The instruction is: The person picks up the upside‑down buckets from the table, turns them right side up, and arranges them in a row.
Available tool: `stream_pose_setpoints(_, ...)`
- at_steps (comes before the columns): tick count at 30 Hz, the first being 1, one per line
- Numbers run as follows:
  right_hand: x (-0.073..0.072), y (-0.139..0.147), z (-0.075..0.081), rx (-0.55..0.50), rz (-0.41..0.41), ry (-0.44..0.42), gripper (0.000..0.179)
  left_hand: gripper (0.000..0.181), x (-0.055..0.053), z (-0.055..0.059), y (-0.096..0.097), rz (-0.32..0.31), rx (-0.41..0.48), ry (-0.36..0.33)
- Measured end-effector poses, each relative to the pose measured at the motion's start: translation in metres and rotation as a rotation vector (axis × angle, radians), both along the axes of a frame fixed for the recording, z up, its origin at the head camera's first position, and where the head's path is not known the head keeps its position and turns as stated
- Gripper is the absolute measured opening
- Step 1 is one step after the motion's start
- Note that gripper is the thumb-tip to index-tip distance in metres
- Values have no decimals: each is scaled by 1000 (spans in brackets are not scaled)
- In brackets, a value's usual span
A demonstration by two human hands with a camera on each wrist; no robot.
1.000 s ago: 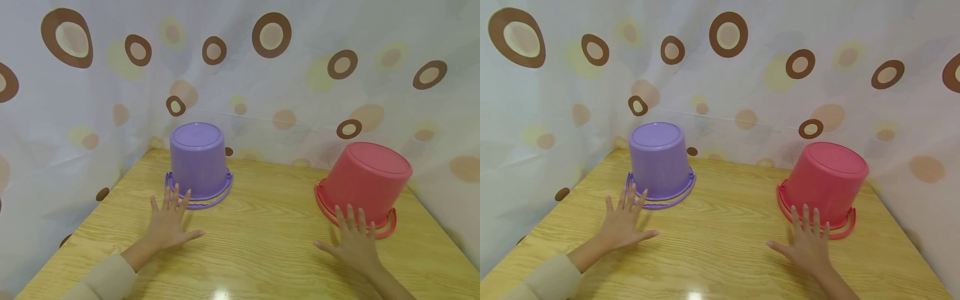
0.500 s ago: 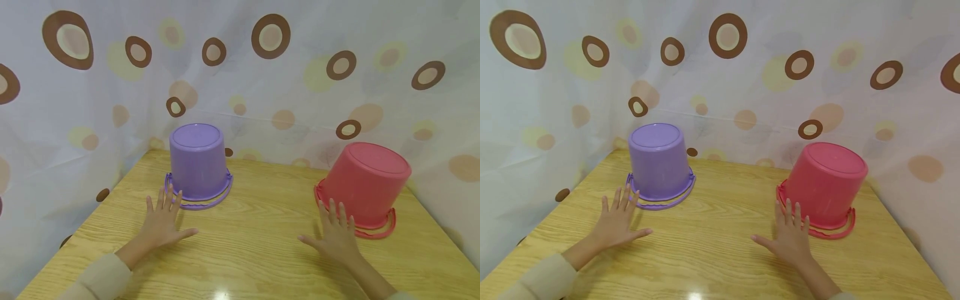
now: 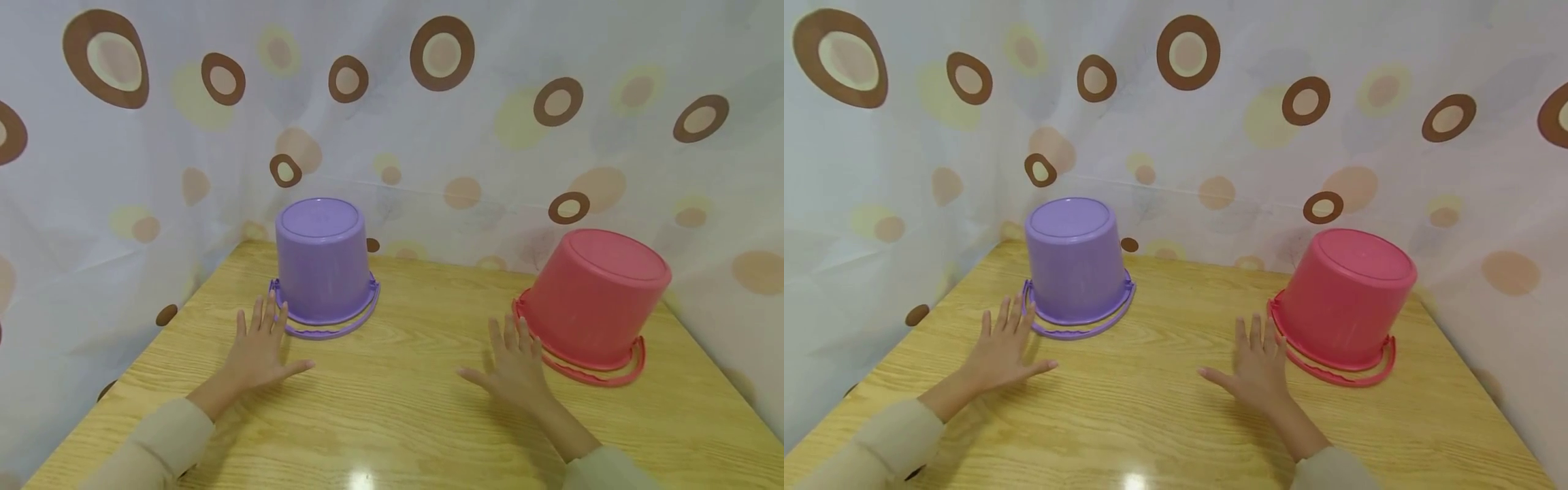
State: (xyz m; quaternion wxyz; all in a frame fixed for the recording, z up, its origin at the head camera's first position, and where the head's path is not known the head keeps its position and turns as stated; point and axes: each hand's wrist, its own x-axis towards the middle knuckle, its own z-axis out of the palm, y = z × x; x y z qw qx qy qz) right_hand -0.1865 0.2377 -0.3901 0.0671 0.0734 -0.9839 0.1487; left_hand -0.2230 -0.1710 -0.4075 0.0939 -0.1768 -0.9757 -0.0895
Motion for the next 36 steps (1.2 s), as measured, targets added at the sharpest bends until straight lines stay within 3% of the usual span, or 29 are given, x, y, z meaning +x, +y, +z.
stream_pose_setpoints(13,-26,-32,3,-61,20,-36,108,109,-18,-4,-14,29,61,-89)
stream_pose_setpoints(20,-40,-42,3,-63,30,-75,106,108,-26,-4,-22,63,40,-116)
stream_pose_setpoints(29,-59,-55,1,-86,62,-90,105,105,-31,-2,-30,20,45,-120)
stream_pose_setpoints(36,-70,-67,-1,-105,83,-138,106,105,-40,-2,-37,-11,-14,-127)
